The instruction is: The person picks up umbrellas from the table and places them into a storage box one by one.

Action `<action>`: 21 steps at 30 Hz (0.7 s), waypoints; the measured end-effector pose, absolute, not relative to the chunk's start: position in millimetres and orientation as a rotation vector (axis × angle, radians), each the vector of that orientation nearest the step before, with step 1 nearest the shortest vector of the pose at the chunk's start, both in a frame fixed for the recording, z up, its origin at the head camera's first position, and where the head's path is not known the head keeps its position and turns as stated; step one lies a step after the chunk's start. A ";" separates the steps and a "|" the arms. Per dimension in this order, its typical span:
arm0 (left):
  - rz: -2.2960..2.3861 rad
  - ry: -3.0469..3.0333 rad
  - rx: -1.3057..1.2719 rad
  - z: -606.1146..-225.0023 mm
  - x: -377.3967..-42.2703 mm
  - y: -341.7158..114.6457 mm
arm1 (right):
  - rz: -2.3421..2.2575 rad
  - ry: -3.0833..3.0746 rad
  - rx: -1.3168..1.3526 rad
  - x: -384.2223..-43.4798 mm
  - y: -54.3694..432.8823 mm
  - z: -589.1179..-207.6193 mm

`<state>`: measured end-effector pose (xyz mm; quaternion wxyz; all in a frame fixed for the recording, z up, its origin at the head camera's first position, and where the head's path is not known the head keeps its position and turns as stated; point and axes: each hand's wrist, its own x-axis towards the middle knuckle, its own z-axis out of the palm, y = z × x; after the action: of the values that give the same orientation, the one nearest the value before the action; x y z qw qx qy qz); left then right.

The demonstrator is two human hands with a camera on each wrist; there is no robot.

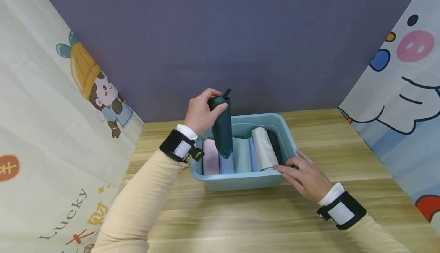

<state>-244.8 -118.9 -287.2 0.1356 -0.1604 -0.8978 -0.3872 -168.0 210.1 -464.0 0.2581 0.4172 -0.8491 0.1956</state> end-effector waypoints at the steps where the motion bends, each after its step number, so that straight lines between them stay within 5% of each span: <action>1: -1.132 -2.610 -0.455 -289.4 -247.2 -115.7 | 0.528 -2.294 1.131 -168.2 209.9 -464.0; 21: -1.113 -2.875 -0.285 -332.9 -287.3 -81.9 | 0.539 -2.268 1.115 -170.3 209.5 -468.7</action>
<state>-287.3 -81.9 -332.9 0.0226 -0.0920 -0.9283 -0.3595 -170.3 209.5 -468.7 0.2753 0.4147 -0.8438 0.2007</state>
